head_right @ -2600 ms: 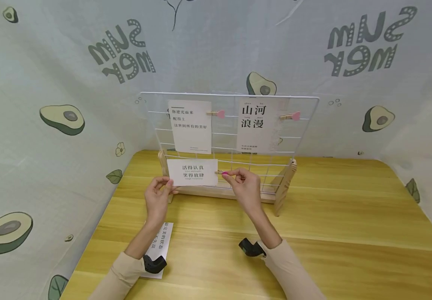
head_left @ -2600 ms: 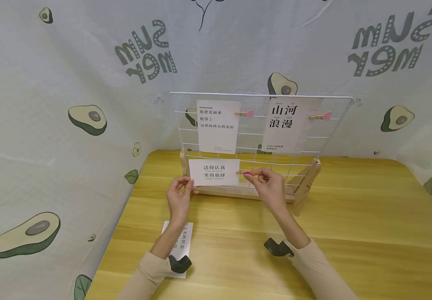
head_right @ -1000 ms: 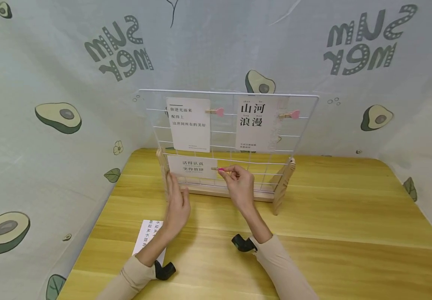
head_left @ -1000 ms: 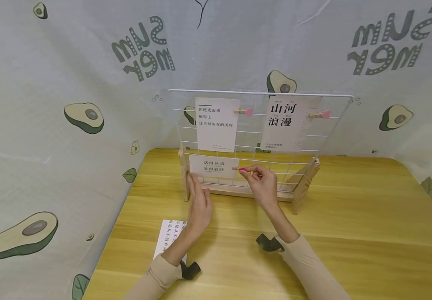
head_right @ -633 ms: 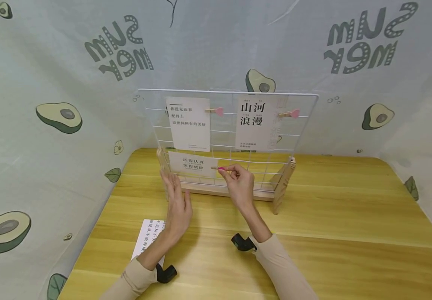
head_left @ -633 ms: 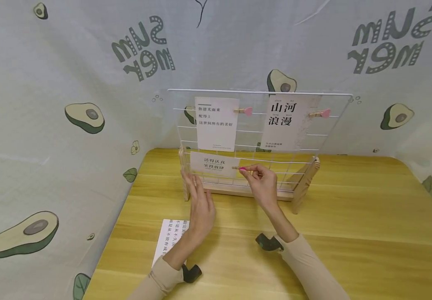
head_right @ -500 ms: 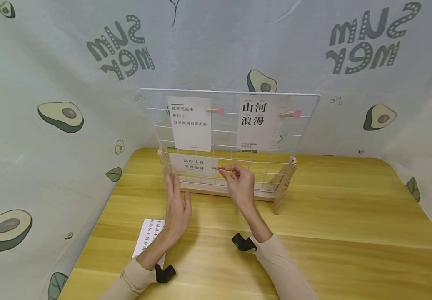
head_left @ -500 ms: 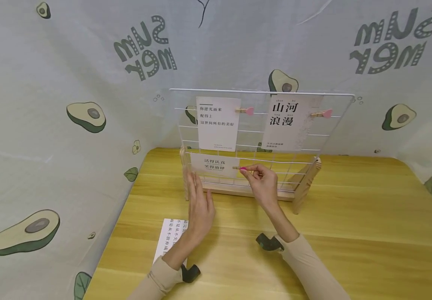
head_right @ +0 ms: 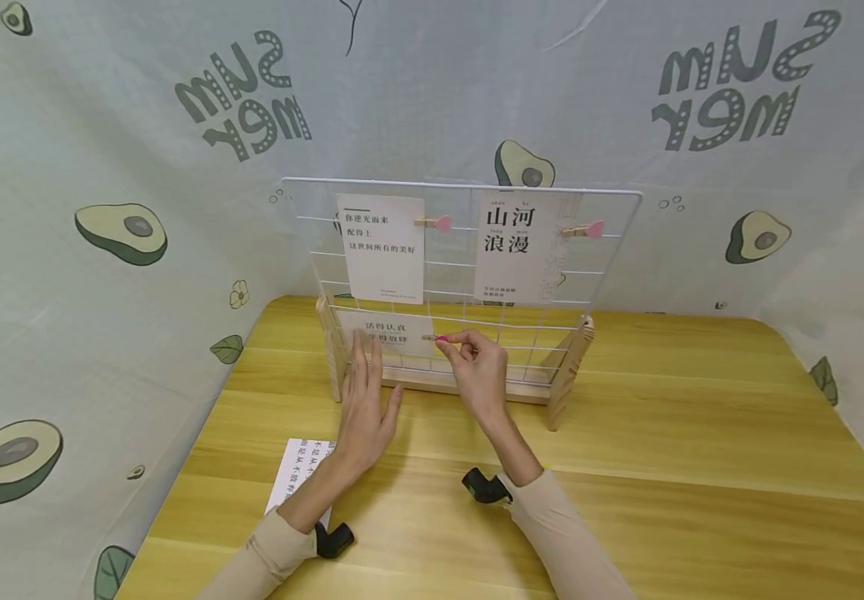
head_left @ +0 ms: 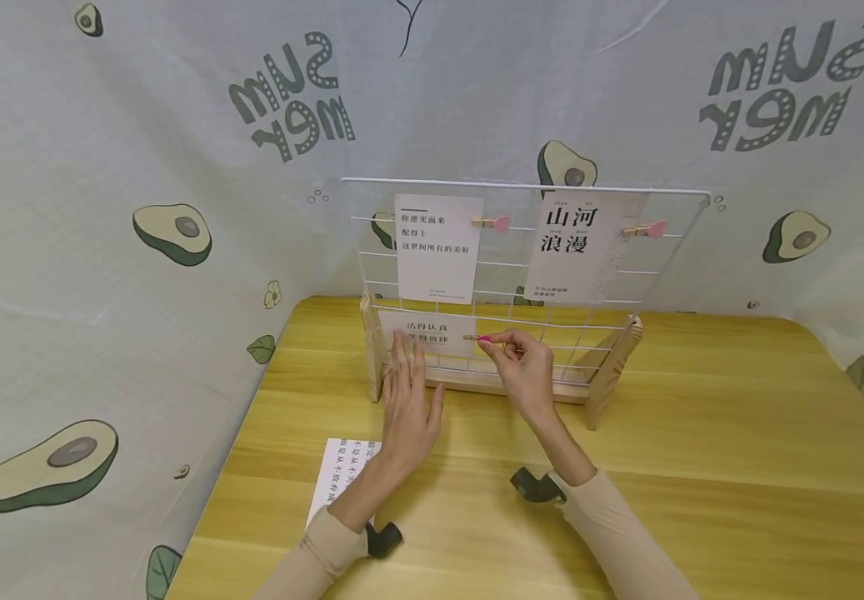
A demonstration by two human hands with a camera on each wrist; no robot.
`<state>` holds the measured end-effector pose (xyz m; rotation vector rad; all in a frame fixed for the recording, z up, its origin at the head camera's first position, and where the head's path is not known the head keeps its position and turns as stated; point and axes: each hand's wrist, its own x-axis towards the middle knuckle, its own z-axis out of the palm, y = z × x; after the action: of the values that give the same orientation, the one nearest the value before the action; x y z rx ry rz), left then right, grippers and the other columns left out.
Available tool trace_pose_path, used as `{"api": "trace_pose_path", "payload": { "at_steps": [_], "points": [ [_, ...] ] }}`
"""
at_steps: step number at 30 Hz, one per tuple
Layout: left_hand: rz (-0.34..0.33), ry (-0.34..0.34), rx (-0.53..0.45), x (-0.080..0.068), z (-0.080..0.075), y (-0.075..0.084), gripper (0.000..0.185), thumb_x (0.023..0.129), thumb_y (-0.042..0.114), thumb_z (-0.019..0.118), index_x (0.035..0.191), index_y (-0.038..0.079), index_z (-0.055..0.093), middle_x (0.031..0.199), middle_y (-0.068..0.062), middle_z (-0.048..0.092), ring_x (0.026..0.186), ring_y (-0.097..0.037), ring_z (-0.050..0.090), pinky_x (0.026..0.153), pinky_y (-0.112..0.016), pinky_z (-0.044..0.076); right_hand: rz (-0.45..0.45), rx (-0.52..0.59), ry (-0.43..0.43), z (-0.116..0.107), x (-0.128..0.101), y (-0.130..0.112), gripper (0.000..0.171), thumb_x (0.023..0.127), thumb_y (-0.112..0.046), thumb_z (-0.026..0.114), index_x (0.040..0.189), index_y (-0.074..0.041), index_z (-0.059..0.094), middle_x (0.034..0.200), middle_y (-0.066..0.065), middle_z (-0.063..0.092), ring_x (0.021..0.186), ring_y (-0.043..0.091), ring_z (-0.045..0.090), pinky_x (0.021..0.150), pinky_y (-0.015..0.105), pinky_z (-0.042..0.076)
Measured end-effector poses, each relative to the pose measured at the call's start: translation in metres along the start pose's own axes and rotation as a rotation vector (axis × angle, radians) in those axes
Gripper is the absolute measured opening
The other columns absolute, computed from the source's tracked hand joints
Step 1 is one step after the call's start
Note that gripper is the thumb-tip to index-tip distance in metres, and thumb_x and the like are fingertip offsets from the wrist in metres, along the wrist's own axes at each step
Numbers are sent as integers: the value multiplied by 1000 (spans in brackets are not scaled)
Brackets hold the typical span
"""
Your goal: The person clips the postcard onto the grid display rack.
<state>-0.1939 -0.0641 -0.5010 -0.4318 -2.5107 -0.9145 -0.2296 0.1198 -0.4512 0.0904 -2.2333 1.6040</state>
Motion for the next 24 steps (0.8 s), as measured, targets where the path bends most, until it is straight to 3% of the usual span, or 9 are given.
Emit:
{"api": "trace_pose_path", "payload": {
  "at_steps": [7,17,24],
  "points": [
    [47,22,62,8,-1,-5,82,102,21,62,165,2,14,172,-26,0,161,-40,11,120,-68,28,-18,0,-5,-1,-1,2,14,91,-11,79,95,3,77,51,-5,30,44,1,21,44,16,19],
    [11,-26,74,10,-3,-10,84,104,27,60,166,6,8,174,-20,-6,162,-37,3,125,-65,21,-14,-6,0,0,-2,-1,16,91,-9,79,95,6,76,53,-1,30,45,0,20,46,16,18],
    [12,-5,57,9,-6,-12,82,104,26,60,166,5,11,174,-22,-3,162,-39,5,122,-69,23,-23,-10,-4,1,0,1,16,91,-12,80,95,4,77,54,-2,29,45,-2,20,46,16,19]
  ]
}}
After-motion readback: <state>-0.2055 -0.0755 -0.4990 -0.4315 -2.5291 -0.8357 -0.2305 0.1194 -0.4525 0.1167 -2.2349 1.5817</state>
